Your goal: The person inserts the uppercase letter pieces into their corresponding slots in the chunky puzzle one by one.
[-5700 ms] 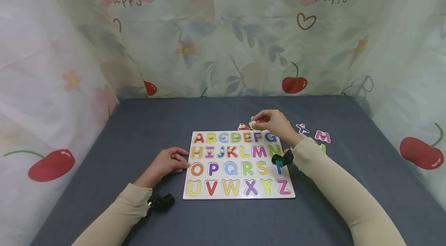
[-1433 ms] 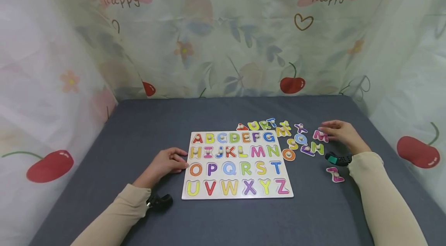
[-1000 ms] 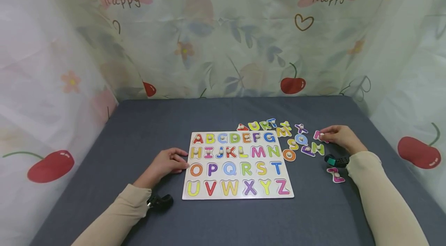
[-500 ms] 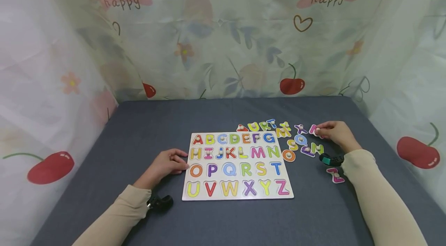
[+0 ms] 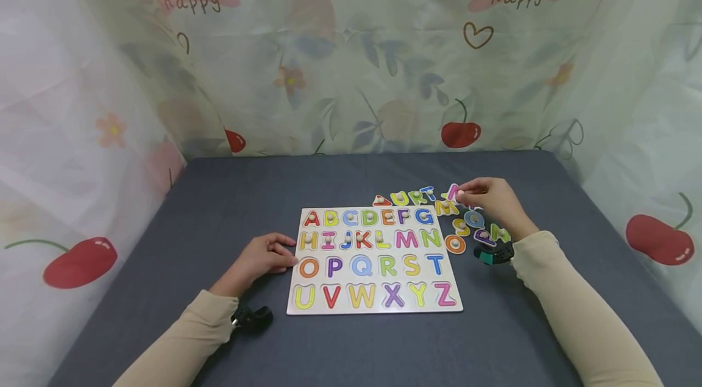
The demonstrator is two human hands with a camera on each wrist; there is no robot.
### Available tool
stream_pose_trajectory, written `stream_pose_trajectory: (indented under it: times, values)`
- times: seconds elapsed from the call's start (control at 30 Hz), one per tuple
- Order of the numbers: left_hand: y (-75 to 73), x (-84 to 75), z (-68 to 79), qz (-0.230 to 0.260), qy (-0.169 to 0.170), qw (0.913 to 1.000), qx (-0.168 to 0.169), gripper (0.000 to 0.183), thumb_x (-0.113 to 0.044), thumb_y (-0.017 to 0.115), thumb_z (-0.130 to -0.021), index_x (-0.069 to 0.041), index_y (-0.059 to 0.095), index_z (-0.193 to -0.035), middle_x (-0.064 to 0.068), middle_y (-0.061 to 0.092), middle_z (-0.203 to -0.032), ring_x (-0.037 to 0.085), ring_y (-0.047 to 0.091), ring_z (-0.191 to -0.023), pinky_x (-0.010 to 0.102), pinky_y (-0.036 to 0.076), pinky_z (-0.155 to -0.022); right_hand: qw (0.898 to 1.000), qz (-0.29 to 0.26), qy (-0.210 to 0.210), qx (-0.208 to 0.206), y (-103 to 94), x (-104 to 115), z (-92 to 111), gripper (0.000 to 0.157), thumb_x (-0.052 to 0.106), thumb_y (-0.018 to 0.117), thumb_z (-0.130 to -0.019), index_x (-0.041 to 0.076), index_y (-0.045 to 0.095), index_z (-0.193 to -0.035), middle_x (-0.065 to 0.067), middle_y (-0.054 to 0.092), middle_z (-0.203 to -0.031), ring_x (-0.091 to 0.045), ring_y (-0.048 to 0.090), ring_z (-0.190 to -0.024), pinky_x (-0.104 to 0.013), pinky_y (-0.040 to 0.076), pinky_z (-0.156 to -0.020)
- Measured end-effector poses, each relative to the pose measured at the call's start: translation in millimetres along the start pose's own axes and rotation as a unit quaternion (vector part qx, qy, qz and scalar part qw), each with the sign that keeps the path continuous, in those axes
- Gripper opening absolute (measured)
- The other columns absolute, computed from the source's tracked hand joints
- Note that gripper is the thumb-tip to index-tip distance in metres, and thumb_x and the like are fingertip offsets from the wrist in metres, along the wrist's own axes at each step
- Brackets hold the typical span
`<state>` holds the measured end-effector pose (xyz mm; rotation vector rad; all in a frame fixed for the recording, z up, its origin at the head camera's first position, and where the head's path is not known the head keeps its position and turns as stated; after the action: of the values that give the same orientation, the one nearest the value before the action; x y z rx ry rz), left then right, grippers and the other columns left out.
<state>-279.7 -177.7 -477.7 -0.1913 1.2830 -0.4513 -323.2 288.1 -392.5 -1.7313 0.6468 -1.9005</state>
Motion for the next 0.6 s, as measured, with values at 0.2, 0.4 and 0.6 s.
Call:
stream_pose_trajectory:
  times: [0.2, 0.4, 0.6]
  values:
    - [-0.3, -0.2, 0.9, 0.006, -0.001, 1.0, -0.002, 0.046, -0.011, 0.081, -0.077, -0.001, 0.061, -0.118, 0.002, 0.068, -0.08, 0.01, 0.064, -0.068, 0.024, 0.055, -0.062, 0.999, -0.002, -0.023, 0.027, 33.3, 23, 6, 0.034, 0.029, 0.071, -0.089, 0.005, 0.068, -0.113, -0.013, 0.07, -0.1, -0.034, 0.065, -0.095, -0.046, 0.05, -0.089]
    - [-0.2, -1.4, 1.6, 0.006, -0.001, 1.0, -0.001, 0.046, -0.012, 0.081, -0.078, -0.001, 0.061, -0.118, 0.002, 0.068, -0.08, 0.01, 0.063, -0.067, 0.024, 0.055, -0.061, 0.997, 0.003, -0.054, 0.057, 64.4, 35, 11, 0.026, 0.021, 0.074, -0.086, 0.004, 0.07, -0.105, -0.009, 0.069, -0.092, -0.028, 0.065, -0.085, -0.041, 0.054, -0.08]
    - [-0.1, -2.1, 2.2, 0.006, -0.002, 1.0, -0.001, 0.045, -0.011, 0.081, -0.078, -0.001, 0.061, -0.118, 0.003, 0.068, -0.079, 0.01, 0.063, -0.067, 0.024, 0.054, -0.061, 0.995, 0.014, -0.058, 0.085, 87.9, 36, 12, 0.019, 0.019, 0.076, -0.085, 0.006, 0.073, -0.099, -0.005, 0.068, -0.084, -0.018, 0.061, -0.075, -0.029, 0.051, -0.069]
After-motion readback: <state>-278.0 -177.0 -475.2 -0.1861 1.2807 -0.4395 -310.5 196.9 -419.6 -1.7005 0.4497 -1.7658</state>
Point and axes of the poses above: each hand's wrist, its own z-axis away from the middle knuckle, its own y-axis out of the palm, x = y × z, the point moved 8 cm from there along -z, towards the middle knuckle
